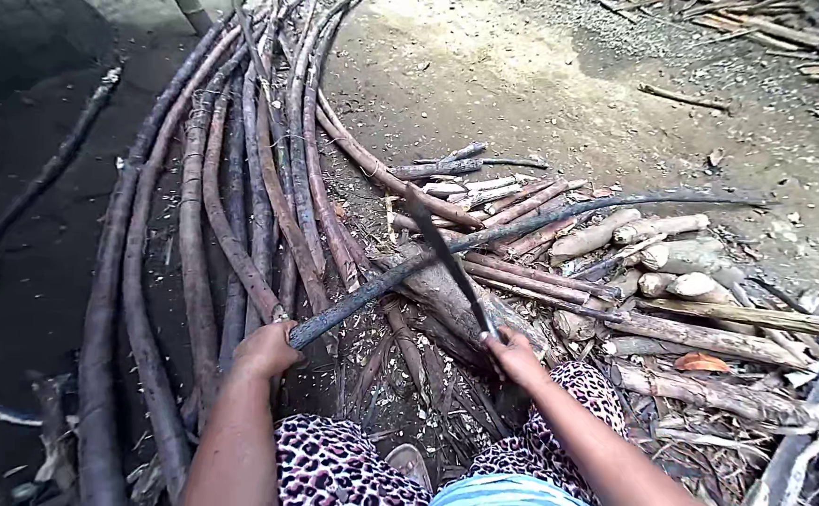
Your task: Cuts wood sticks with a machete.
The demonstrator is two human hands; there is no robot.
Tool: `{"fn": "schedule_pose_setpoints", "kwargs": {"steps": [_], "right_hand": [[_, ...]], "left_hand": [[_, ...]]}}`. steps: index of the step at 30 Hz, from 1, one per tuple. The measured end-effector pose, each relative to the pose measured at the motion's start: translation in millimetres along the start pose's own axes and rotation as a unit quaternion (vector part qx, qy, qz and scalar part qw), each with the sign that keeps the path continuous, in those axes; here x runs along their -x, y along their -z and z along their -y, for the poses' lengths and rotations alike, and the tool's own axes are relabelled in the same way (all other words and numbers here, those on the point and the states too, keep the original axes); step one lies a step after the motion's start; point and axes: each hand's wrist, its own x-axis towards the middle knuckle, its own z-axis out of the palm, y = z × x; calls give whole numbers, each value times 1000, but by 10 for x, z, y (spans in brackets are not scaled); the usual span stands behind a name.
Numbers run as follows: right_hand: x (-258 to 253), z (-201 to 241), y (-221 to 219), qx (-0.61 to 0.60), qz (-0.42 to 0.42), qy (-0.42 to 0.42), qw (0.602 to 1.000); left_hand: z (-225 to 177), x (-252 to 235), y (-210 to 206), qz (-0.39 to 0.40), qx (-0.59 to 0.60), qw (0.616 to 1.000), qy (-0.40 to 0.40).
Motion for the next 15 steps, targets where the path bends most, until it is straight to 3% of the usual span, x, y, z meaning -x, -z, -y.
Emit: {"fn": "schedule_pose_setpoints", "kwargs": {"steps": [2,5,8,11,12,13,15], "right_hand": [[154,325,184,-112,-28,43,992],[293,817,560,-214,-102,253,938],[313,1461,936,-276,-164,467,824],[180,1967,1051,-348,-241,578,698],[113,1908,969,-344,-261,570,699],[48,1653,794,-304,-270,530,744],[-92,705,176,-154,-239,342,896]], "left_hand": [[5,-19,-12,2,-3,1000,2],[2,-37,-12,2,-4,1000,1],[8,-33,-10,2,1,1000,1],[0,-24,-3,4,5,1000,5],[2,-26,-11,4,6,1000,5],[10,-30,-20,3,7,1000,3],[16,-37,-14,2,6,1000,1]]}}
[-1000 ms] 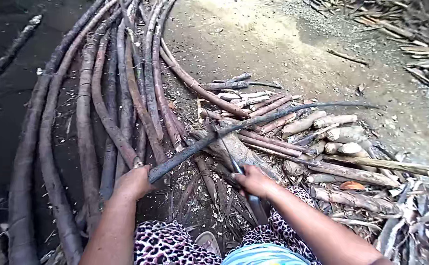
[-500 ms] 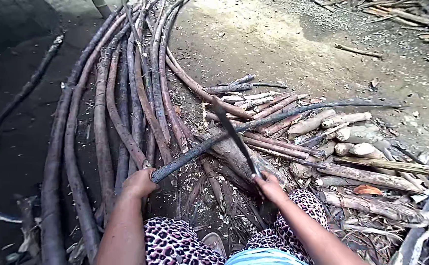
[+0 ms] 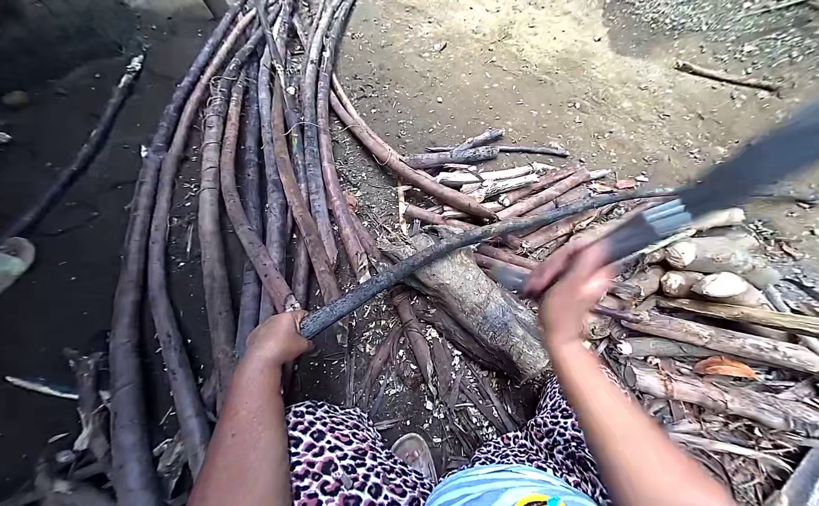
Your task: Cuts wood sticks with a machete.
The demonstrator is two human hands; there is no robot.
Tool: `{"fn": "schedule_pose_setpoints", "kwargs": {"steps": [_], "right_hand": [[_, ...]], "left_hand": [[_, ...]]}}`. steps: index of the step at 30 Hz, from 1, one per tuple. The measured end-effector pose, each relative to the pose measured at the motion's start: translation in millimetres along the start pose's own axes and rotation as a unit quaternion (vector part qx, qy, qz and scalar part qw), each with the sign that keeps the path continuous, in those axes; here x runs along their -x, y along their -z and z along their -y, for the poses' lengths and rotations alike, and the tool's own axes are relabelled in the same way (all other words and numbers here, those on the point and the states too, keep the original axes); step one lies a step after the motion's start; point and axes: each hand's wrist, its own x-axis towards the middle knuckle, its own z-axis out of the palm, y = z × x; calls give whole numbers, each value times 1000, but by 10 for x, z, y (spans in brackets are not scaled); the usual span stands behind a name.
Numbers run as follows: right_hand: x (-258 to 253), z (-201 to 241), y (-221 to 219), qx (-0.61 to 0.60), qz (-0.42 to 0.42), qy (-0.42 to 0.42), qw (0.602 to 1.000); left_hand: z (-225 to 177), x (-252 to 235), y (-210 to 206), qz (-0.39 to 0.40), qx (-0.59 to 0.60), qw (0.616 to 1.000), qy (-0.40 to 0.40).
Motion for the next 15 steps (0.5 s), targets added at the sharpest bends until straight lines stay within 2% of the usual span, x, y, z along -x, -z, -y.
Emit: {"fn": "schedule_pose_setpoints", "kwargs": {"steps": [1,2,3,5,7,9,10,13,15], "right_hand": [[414,-406,-50,105,94,-135,981],[737,-699,-93,171,189,-267,929],[939,-889,-154,192,248,-356,881],[1026,-865,-253,122,266,-469,833],[936,-598,-268,-58,240,-563,789],[785,-387,-228,-196,232,-611,731],[737,-351,-191,-212,230,-617,722],[705,-348,-62,-112,255,-583,763],[776,-273,36,-72,264,-568,776]], "left_hand": [[-9,11,0,2,1,1000,1],[-17,28,-6,4,-3,1000,4],[-26,40,-14,5,-11,1000,10],[-39,60,-26,-2,-23,999,21],[-78,79,-39,-14,-34,999,34],[-104,90,-44,-24,-34,998,42],[-103,101,-57,-26,-34,998,42],[-99,110,-25,-31,-31,998,46],[-62,65,-37,-28,-27,998,51]]}}
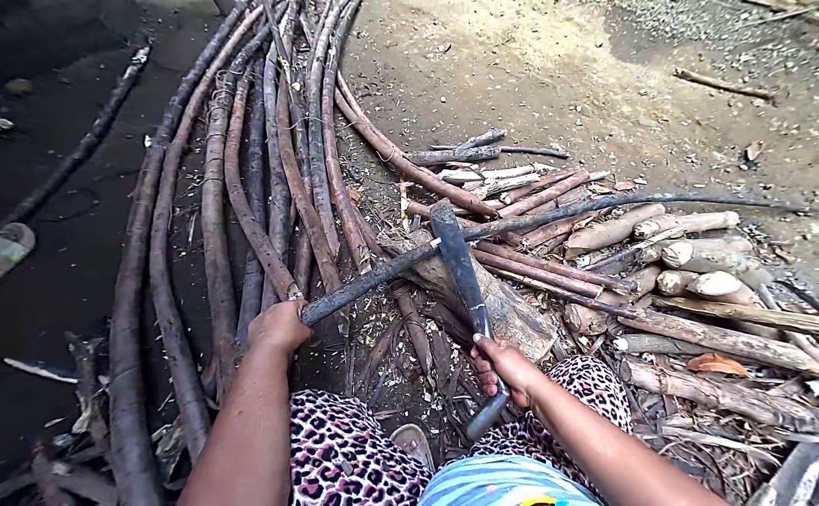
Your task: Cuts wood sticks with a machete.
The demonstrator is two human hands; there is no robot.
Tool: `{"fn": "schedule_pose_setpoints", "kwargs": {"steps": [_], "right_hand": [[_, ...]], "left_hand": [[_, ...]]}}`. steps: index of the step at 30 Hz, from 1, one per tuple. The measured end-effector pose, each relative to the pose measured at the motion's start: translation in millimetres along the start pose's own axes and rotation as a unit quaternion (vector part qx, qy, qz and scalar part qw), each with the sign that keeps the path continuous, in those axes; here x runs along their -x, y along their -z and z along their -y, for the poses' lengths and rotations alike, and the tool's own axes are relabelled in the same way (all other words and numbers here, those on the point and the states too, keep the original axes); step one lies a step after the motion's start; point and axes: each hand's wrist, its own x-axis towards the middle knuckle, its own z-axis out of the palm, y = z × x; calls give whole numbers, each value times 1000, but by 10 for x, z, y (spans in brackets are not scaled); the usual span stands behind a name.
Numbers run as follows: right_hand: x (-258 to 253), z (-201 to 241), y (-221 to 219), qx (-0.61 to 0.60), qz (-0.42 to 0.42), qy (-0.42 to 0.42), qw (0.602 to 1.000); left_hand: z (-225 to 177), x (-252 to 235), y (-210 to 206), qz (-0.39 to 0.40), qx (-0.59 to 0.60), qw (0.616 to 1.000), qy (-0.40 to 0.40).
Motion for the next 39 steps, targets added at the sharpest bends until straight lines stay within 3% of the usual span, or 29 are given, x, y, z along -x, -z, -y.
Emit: {"fn": "schedule_pose_setpoints", "kwargs": {"steps": [5,9,11,14,16,17,18,19,21,23,24,26,28,30,33,37,39], "right_hand": [[368,183,92,55,-2,58,997],[791,673,46,95,8,291,952],[975,982,18,81,3,443,893],[1092,1508,-120,52,-9,667,743],[968,1820,-279,-5,-48,761,647],[830,1868,-330,-26,-72,778,624],[645,1765,-336,-11,-104,768,632],[407,1485,-291,38,-144,725,673],[-174,601,-126,189,-199,522,808],[-504,-60,-16,275,-150,224,923],[-559,-149,-36,265,-121,117,949],[-459,-50,-80,162,-63,19,985],[-328,122,-43,69,-14,-8,997],[-318,161,5,55,1,-10,998],[-456,34,17,116,-37,7,992],[-517,-86,24,213,-106,90,967],[-494,-39,24,284,-131,130,941]], "left_hand": [[113,-156,-99,19,7,1000,-1],[118,-149,-99,21,11,1000,-2],[133,-169,-113,23,14,1000,-3],[139,-182,-115,26,14,1000,-1],[134,-185,-109,26,15,1000,-1],[130,-180,-109,26,16,1000,-2],[132,-173,-117,24,18,1000,-4],[136,-172,-123,22,19,1000,-4],[136,-175,-109,19,21,1000,-4],[137,-166,-144,19,24,999,-18],[133,-162,-154,22,22,999,-27],[89,-93,-94,15,3,1000,-17],[40,-59,-46,9,-9,1000,-7],[23,-62,-43,6,-5,1000,-3],[86,-112,-56,31,25,999,-4],[110,-187,-109,124,60,990,-29],[141,-161,-124,108,71,990,-52]]}}
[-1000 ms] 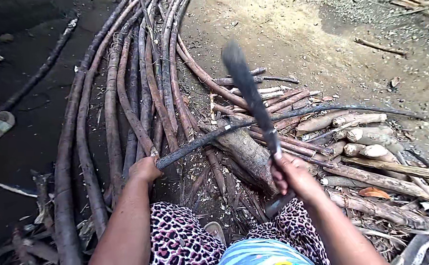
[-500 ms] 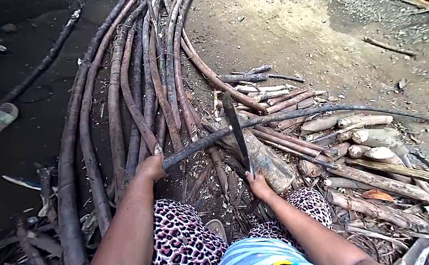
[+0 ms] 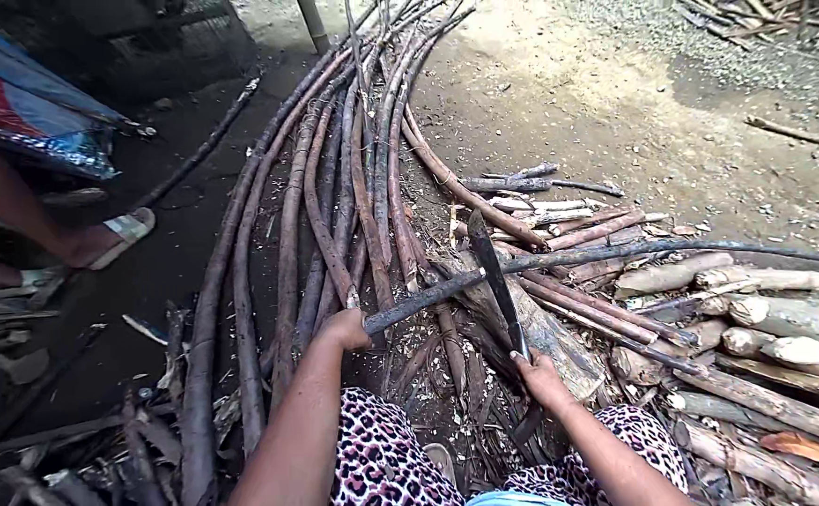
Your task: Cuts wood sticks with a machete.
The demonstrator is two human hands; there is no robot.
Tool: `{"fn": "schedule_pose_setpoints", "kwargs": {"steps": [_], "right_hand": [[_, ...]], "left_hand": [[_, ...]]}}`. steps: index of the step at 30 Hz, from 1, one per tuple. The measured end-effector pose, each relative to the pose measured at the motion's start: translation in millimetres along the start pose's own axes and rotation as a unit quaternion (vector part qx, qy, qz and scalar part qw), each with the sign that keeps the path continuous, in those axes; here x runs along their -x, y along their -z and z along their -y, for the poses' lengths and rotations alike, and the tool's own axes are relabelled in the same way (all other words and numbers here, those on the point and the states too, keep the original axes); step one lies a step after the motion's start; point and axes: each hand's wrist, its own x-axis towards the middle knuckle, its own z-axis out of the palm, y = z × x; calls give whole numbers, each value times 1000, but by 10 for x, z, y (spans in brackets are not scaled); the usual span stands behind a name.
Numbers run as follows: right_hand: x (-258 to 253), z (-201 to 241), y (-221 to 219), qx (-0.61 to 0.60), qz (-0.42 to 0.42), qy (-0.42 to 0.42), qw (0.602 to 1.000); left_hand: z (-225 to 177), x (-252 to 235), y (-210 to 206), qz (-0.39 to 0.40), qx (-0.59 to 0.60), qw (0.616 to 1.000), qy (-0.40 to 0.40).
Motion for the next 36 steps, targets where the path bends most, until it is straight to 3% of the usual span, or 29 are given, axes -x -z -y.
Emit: {"fn": "schedule_pose_setpoints", "kwargs": {"steps": [6,10,13,15,17,19,20,21,23,24,26,29,33,36], "right_hand": [[-20,248,-74,139,-42,55,988],[-147,203,-45,229,-31,11,973],[-196,144,11,236,-26,5,971],[-200,151,88,180,0,8,984],[-163,204,263,-21,98,-20,995],[-146,338,532,-194,226,-83,951],[-149,383,618,-208,242,-94,943],[-150,407,653,-169,224,-83,956],[-151,368,576,52,119,-15,991],[-155,299,484,173,67,6,983],[-151,125,242,278,5,8,961],[-59,111,30,246,-21,22,969],[81,451,235,172,-33,98,980],[369,950,437,133,-77,234,960]], "left_hand": [[200,94,45,-92,24,995,16],[148,58,-90,-46,45,997,34],[63,97,-114,-58,61,995,59],[24,121,-93,-32,45,996,71],[-2,97,-100,-1,15,996,84],[-18,59,-126,17,21,994,106],[-31,61,-138,18,27,993,118],[-36,64,-145,20,32,991,127],[-37,88,-139,33,55,988,140],[-21,99,-149,42,72,986,142],[11,100,-196,53,89,985,141],[-47,143,-184,41,94,983,150],[-145,205,-104,-24,35,988,149],[-283,281,-19,-128,32,984,122]]}}
